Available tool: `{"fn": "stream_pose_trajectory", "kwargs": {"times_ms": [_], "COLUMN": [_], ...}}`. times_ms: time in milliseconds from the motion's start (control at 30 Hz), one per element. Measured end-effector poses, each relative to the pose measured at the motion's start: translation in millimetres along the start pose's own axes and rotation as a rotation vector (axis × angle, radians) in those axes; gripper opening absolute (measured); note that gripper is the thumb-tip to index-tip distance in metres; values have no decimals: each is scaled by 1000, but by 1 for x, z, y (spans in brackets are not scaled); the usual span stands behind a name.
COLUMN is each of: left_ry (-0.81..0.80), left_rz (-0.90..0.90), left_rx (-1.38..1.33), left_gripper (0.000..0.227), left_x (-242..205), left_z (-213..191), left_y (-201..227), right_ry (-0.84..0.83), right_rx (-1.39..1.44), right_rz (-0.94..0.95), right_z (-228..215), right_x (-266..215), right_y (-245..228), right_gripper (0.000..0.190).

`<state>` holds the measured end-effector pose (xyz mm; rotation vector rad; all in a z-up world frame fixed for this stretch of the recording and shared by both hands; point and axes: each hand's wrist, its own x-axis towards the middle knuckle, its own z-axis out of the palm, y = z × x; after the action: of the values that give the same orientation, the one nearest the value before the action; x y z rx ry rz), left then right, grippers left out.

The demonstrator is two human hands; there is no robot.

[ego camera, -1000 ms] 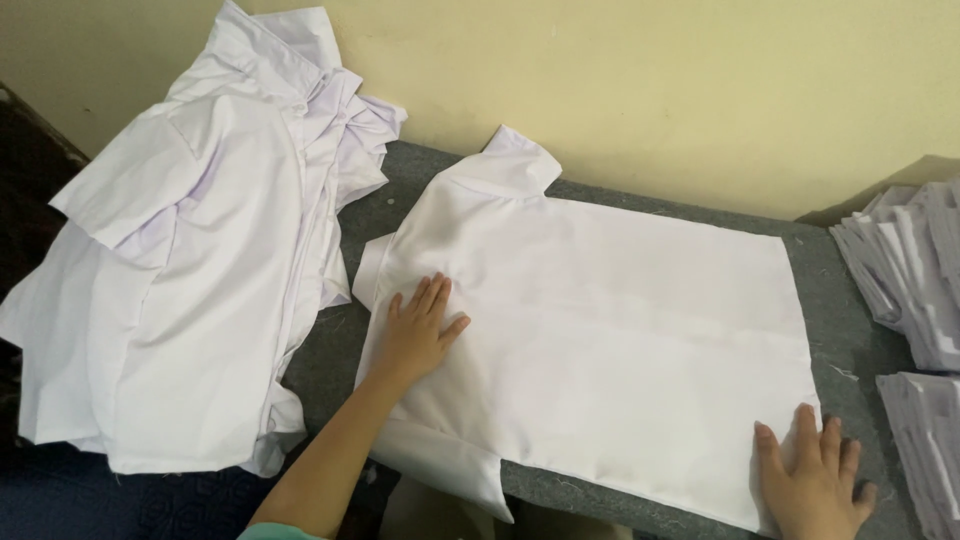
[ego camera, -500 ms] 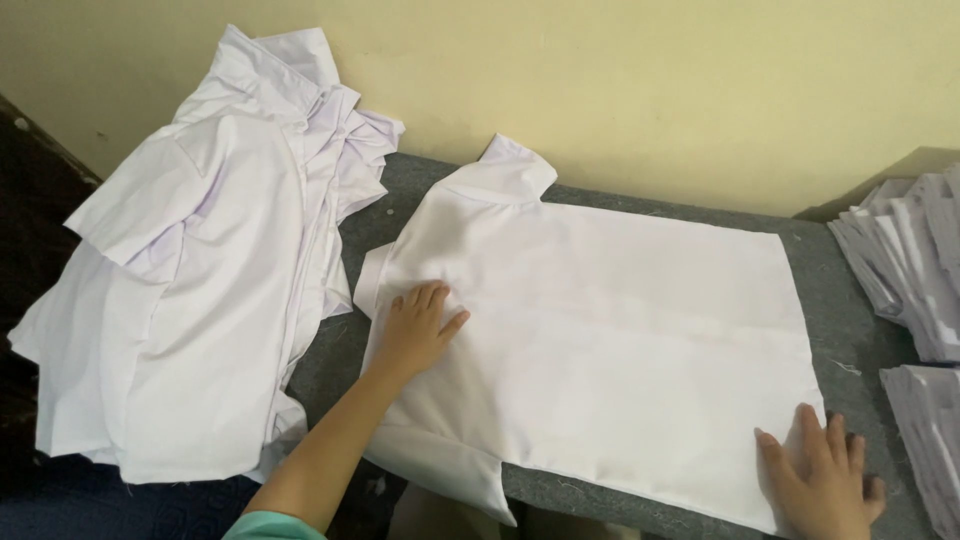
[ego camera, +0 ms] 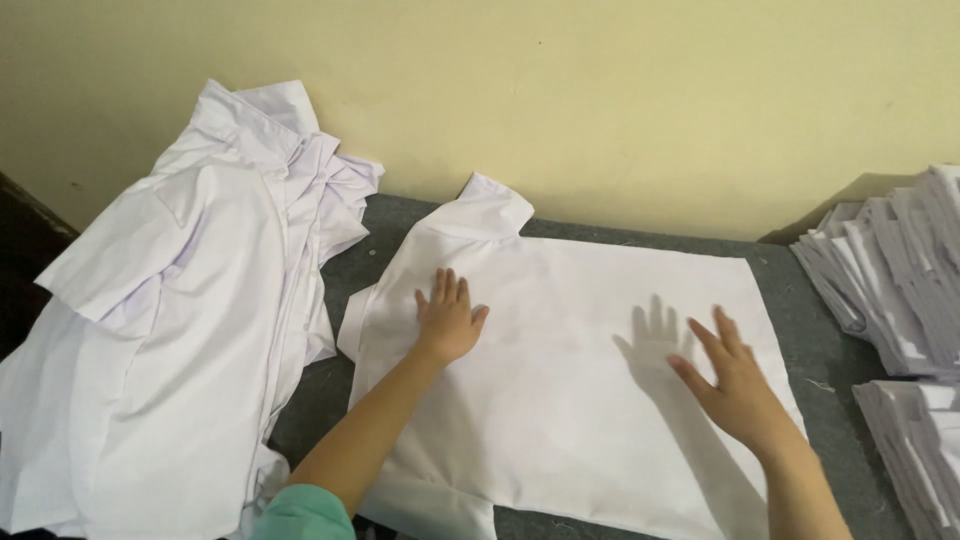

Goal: A person is neatly folding a white school shirt on a grey work surface in a factory setting.

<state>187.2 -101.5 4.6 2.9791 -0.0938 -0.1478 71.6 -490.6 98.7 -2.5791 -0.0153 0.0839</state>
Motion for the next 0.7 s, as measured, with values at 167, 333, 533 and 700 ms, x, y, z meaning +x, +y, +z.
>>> {"fn": "stream_pose_trajectory", "kwargs": {"times_ms": [167, 333, 533, 700], "left_ry": [4, 9, 77, 88], "left_rz": [50, -79, -227, -277], "left_rx": [-108, -85, -82, -90], "left_gripper": [76, 75, 78, 79], "left_x": [26, 45, 49, 58], "left_z": [-38, -27, -36, -35], "left_y": [52, 40, 0, -13], "right_ry": [-37, -47, 19, 173], "right_rx": [-156, -321, -384, -377], "right_rz": [-174, -85, 144, 274], "right_z": [57, 93, 72, 48], "right_x": [82, 149, 177, 184], "right_y": [-58, -35, 33, 82], "right_gripper": [69, 77, 72, 73]}}
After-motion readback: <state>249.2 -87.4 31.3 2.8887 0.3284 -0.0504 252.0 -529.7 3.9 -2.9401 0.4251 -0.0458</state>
